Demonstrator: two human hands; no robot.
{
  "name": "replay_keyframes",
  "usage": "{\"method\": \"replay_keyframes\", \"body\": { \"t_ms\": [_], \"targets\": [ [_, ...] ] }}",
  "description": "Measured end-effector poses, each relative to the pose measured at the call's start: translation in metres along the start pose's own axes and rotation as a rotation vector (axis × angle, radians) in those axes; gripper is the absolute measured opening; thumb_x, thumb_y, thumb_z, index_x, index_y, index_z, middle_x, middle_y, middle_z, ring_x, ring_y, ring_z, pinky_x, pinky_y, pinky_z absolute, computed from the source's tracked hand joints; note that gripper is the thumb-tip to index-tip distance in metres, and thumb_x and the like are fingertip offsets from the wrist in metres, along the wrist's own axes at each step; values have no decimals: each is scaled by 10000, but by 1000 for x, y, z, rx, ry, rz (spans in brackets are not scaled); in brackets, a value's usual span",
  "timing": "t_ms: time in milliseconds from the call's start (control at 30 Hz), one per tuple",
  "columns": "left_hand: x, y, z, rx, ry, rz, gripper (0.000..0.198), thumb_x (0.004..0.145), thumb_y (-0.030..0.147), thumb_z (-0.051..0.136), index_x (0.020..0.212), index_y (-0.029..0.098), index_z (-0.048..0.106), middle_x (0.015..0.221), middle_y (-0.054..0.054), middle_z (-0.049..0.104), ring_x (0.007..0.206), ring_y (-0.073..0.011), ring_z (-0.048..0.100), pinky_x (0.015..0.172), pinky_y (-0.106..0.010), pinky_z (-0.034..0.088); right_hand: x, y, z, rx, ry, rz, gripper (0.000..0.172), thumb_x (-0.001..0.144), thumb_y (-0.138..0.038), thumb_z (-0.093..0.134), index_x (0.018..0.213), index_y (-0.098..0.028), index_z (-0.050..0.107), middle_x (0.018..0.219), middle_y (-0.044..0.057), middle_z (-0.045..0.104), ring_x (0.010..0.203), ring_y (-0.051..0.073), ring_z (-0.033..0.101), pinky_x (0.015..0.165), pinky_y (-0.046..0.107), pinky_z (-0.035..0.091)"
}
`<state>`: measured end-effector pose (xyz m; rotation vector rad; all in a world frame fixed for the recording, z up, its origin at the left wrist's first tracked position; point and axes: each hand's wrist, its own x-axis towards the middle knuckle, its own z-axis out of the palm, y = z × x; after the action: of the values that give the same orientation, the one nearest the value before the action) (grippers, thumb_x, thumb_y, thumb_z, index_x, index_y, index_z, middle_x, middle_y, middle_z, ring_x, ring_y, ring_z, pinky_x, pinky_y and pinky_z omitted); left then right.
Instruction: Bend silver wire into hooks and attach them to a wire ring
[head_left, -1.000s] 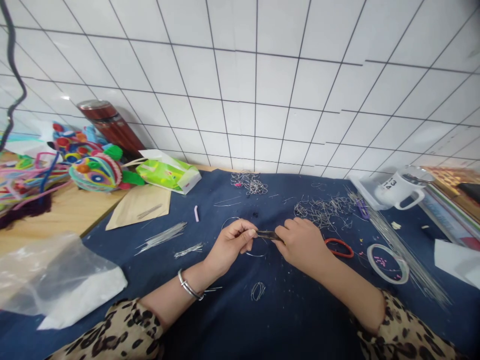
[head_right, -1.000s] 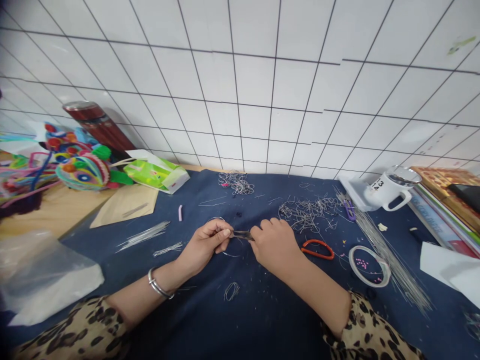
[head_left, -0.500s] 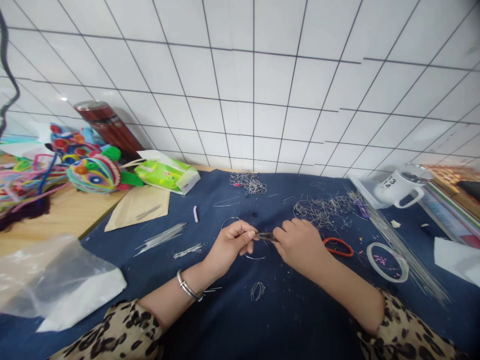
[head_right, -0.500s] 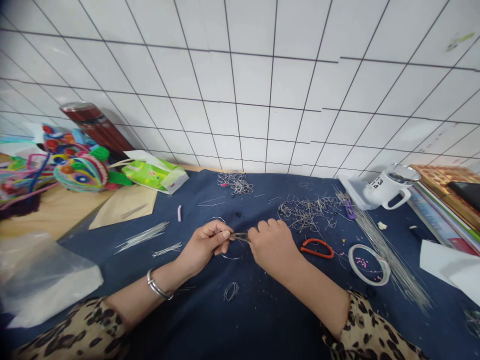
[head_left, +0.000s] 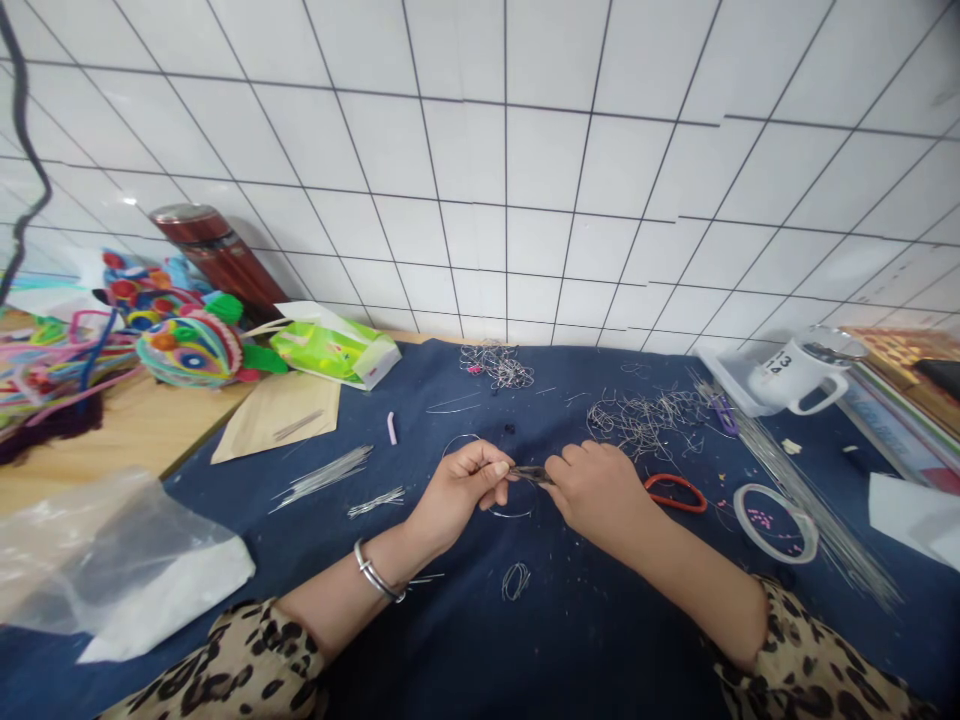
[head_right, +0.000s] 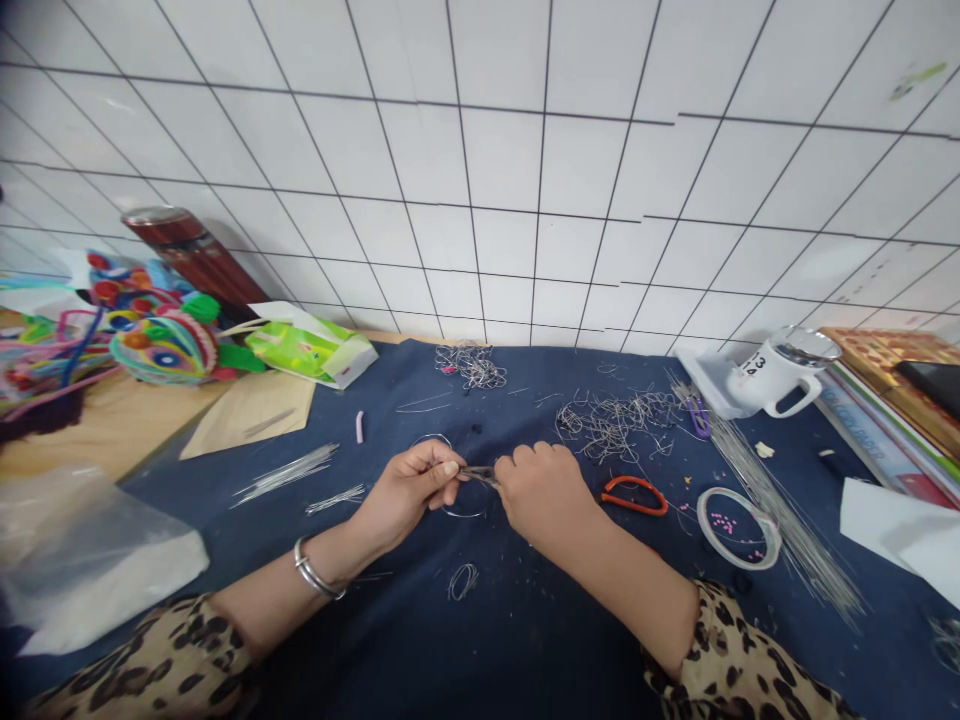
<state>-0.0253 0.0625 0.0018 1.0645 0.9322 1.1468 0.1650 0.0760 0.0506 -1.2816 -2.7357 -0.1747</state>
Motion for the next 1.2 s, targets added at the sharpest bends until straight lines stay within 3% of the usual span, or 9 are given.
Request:
{"method": "replay_keyframes", "body": {
  "t_ms": [567, 700, 833, 1033, 1200],
  "targets": [
    [1, -2, -2, 52, -2, 29, 145, 810, 271, 566, 807, 128, 581, 562, -14, 581, 476, -83, 463, 444, -197, 306, 1, 3, 1, 17, -32, 18, 219, 858, -347, 439, 772, -181, 553, 731, 39, 564, 709, 163, 499, 616, 285, 269],
    [3, 1, 0, 17, 7, 15, 159, 811, 285, 559, 849, 133, 585, 607, -20, 590, 497, -86, 475, 459, -202, 329, 4, 8, 3, 133, -78, 58, 265, 853, -415, 441, 784, -186, 555, 736, 20, 563, 709, 142, 507, 612, 261, 295],
    [2, 5, 1, -15, -12, -9, 152, 808, 280, 562, 851, 136, 582, 638, -28, 596, 528, -88, 485, 477, -200, 332, 9, 12, 2, 508, -107, 154, 357, 857, -477, 401, 729, -173, 539, 692, -4, 533, 653, 110, 493, 594, 235, 326],
    [-2, 10, 4, -9, -40, 4, 142, 790, 273, 579, 825, 137, 598, 612, -21, 589, 521, -86, 471, 486, -200, 335, 3, 12, -7, 1521, -195, 463, 417, 838, -537, 390, 941, -157, 527, 835, 53, 573, 722, 134, 567, 663, 280, 448],
    [-6, 10, 5, -12, -59, -8, 138, 789, 255, 578, 856, 137, 599, 639, -27, 605, 529, -84, 479, 498, -201, 351, -28, -5, -15, 1924, -205, 588, 438, 842, -565, 353, 1013, -186, 490, 849, 63, 601, 714, 167, 611, 674, 347, 474]
  ]
}}
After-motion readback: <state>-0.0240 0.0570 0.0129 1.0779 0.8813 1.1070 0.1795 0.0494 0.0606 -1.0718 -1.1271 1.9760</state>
